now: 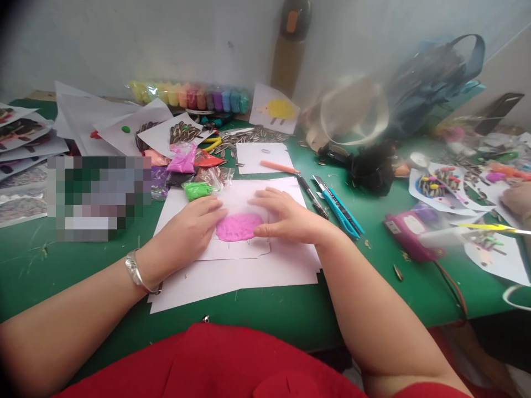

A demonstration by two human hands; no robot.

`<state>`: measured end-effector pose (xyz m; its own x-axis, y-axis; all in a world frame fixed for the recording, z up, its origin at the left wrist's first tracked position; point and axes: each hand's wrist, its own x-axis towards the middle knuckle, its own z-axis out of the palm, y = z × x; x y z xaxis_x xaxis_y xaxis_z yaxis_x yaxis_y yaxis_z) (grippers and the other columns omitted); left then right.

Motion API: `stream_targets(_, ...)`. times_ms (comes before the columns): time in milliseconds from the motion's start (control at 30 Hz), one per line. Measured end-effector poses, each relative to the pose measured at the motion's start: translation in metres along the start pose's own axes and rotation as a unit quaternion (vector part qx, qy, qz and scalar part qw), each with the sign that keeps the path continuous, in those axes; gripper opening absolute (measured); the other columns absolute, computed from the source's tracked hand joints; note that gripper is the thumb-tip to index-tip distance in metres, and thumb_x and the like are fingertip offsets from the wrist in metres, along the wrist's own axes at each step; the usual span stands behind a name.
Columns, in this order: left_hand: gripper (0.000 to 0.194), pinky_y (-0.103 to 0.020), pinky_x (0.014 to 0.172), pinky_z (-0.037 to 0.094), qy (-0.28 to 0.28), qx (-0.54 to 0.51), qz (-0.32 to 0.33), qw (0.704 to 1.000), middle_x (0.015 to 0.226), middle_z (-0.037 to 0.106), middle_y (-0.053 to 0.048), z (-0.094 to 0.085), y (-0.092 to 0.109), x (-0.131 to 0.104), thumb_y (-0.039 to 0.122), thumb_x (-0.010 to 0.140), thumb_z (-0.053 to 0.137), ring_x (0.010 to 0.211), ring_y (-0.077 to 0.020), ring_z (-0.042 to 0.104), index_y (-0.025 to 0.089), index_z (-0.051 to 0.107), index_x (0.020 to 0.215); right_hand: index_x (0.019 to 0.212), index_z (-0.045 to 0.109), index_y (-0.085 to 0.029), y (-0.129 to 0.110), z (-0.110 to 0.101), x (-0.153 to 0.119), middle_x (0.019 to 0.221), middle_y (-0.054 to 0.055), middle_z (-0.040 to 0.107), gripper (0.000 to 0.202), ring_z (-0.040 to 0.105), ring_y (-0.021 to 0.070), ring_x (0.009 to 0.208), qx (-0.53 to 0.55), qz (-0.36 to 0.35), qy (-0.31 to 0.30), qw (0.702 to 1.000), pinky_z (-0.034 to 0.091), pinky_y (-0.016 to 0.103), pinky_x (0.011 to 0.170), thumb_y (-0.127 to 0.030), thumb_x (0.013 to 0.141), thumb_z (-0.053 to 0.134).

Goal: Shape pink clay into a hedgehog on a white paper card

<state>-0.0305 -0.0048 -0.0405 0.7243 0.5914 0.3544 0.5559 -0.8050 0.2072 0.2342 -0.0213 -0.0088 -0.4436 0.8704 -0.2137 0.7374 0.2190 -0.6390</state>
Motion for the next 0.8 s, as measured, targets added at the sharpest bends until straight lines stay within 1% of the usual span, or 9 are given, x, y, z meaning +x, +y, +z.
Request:
stream_targets(67,0.036,-0.049,0.109,0.048,0.001,-0.002,0.001,1.000,0.116,0.064,-0.017,0.0000,0.0000,-0.0003,0.000,0.090,0.043,0.118,-0.0298,0.056,0.004,0.066,0.116,0.145,0.052,-0.032,0.0016,-0.0009,-0.0001,0.161,0.006,0.035,0.072,0.019,0.0333,0.153,-0.005,-0.004,0.006,1.000,0.020,0.056,0.123,-0.052,0.080,0.074)
stream_targets(200,0.036,-0.050,0.108,0.049,-0.006,-0.011,0.000,1.000,0.116,0.063,-0.018,-0.0007,0.0000,-0.0001,0.000,0.090,0.042,0.119,-0.0291,0.055,0.005,0.066,0.117,0.140,0.058,-0.032,0.0017,0.0024,0.0015,0.162,0.007,0.033,0.065,0.017,0.0352,0.153,-0.066,-0.015,0.015,0.998,0.015,0.060,0.122,-0.044,0.079,0.076)
stream_targets(267,0.036,-0.051,0.108,0.049,-0.007,-0.013,-0.001,1.000,0.116,0.063,-0.018,-0.0010,-0.0001,0.0003,0.001,0.090,0.042,0.119,-0.0292,0.055,0.006,0.066,0.117,0.141,0.057,-0.033,0.0030,0.0023,0.0017,0.163,0.007,0.032,0.064,0.015,0.0341,0.153,-0.055,-0.016,0.005,0.998,0.014,0.060,0.122,-0.047,0.081,0.074)
stream_targets(367,0.036,-0.051,0.107,0.049,-0.006,-0.012,-0.003,1.000,0.116,0.063,-0.018,-0.0010,-0.0004,0.0008,0.001,0.091,0.042,0.119,-0.0294,0.055,0.006,0.066,0.117,0.143,0.055,-0.033,0.0063,0.0005,0.0011,0.163,0.006,0.032,0.067,0.015,0.0336,0.153,-0.026,-0.019,-0.001,0.999,0.017,0.058,0.122,-0.051,0.081,0.073)
stream_targets(433,0.036,-0.052,0.108,0.049,-0.007,-0.012,-0.005,1.000,0.117,0.063,-0.017,-0.0007,-0.0005,0.0009,0.002,0.091,0.042,0.120,-0.0293,0.055,0.007,0.066,0.117,0.142,0.056,-0.032,0.0073,0.0005,0.0011,0.162,0.007,0.034,0.066,0.018,0.0341,0.153,-0.034,-0.022,0.009,0.999,0.018,0.058,0.122,-0.048,0.080,0.074)
stream_targets(533,0.036,-0.052,0.109,0.048,-0.006,-0.012,-0.005,1.000,0.118,0.063,-0.018,-0.0001,-0.0003,0.0006,0.002,0.091,0.042,0.121,-0.0298,0.054,0.006,0.066,0.118,0.139,0.059,-0.031,0.0061,0.0033,0.0026,0.160,0.008,0.036,0.058,0.021,0.0343,0.152,-0.060,-0.033,0.020,0.997,0.017,0.059,0.122,-0.040,0.083,0.073)
stream_targets(667,0.036,-0.053,0.109,0.047,-0.007,-0.012,-0.010,1.000,0.118,0.064,-0.019,0.0000,-0.0001,0.0001,0.003,0.092,0.041,0.122,-0.0302,0.054,0.006,0.066,0.118,0.138,0.060,-0.031,0.0045,0.0035,0.0041,0.161,0.008,0.035,0.055,0.020,0.0330,0.152,-0.056,-0.035,0.017,0.998,0.017,0.059,0.122,-0.036,0.084,0.072)
stream_targets(733,0.036,-0.053,0.109,0.047,-0.007,-0.016,-0.012,1.000,0.118,0.064,-0.019,0.0000,-0.0003,0.0001,0.003,0.092,0.041,0.121,-0.0299,0.055,0.006,0.067,0.118,0.137,0.061,-0.031,0.0054,0.0002,0.0032,0.161,0.008,0.035,0.054,0.018,0.0325,0.153,-0.034,-0.027,0.011,0.999,0.017,0.058,0.122,-0.037,0.084,0.072)
stream_targets(800,0.037,-0.054,0.109,0.048,-0.007,-0.019,-0.012,1.000,0.118,0.064,-0.019,-0.0001,-0.0005,0.0001,0.003,0.092,0.041,0.121,-0.0300,0.055,0.007,0.067,0.117,0.139,0.059,-0.030,0.0070,-0.0036,0.0018,0.161,0.008,0.036,0.056,0.019,0.0314,0.153,0.004,-0.020,0.005,1.000,0.020,0.056,0.123,-0.042,0.085,0.071)
